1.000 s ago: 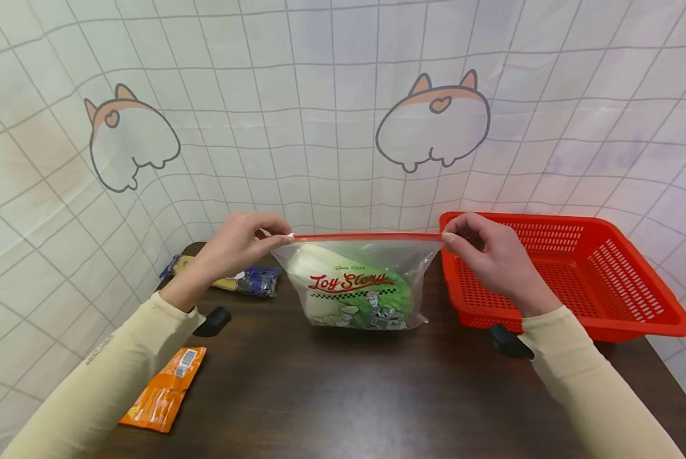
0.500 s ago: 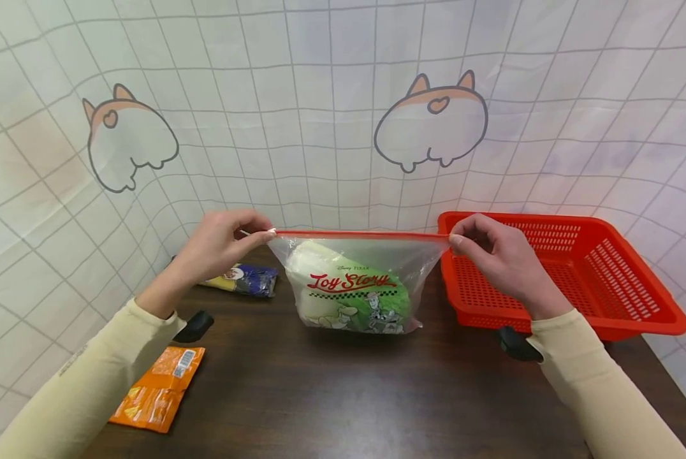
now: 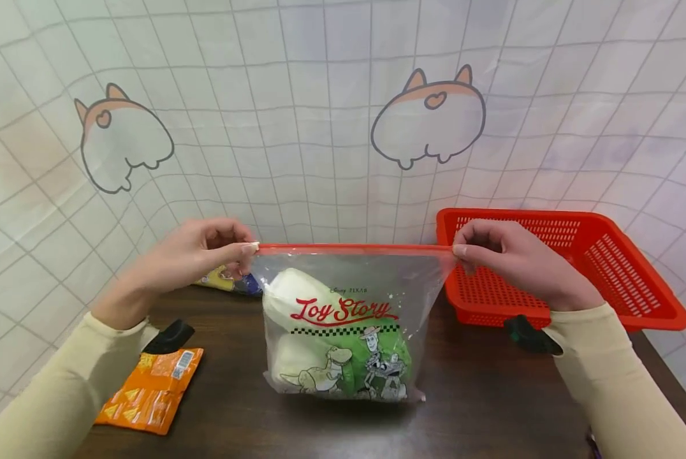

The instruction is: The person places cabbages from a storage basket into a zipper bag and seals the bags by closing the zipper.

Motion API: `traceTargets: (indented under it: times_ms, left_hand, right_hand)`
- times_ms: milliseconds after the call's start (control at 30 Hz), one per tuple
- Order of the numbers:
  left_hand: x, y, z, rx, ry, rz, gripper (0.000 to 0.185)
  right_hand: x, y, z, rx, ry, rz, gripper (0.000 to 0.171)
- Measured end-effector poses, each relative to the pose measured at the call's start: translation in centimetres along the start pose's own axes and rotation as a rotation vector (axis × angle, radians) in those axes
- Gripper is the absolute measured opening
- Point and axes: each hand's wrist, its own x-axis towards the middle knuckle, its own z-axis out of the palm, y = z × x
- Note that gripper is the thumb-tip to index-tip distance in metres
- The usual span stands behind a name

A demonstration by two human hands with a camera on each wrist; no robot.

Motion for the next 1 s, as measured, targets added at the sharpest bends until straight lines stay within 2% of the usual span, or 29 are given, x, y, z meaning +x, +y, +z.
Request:
traceTargets:
  times_ms: [167,200,367,633,800,1000]
  left_hand:
    - [2.5,-3.5,2.0,0.156,0.094,-0.128,0.014]
    - [2.9,-4.2,2.2,0.161,0.106,-0.151,0.015]
    - [4.8,-6.7,2.8,0.159,0.145,-0.219,0.018]
    - [7.3,-8.7,3.6,0.198,0.131,-0.227,0.017]
    - [7.8,-9.2,3.9,0.210,0.121,-0.223,0.016]
    - [7.6,-9.3,3.9,0.210,0.128,-0.227,0.017]
  right_hand:
    - [2.4,1.1,1.9,-0.328,-0.044,0.066,0.011]
    - [2.9,1.3,2.3,-0.352,-0.045,0.072,0.012]
    - [5.3,2.1,2.9,-0.393,-0.049,0.100,0.011]
    - [8.0,3.8,3.3,-0.455,-0.032,0.130,0.013]
    - [8.4,4.4,3.7,-0.470,-0.036,0.148,0.015]
    - [8.4,4.6,3.8,-0.466,-0.040,0.159,0.013]
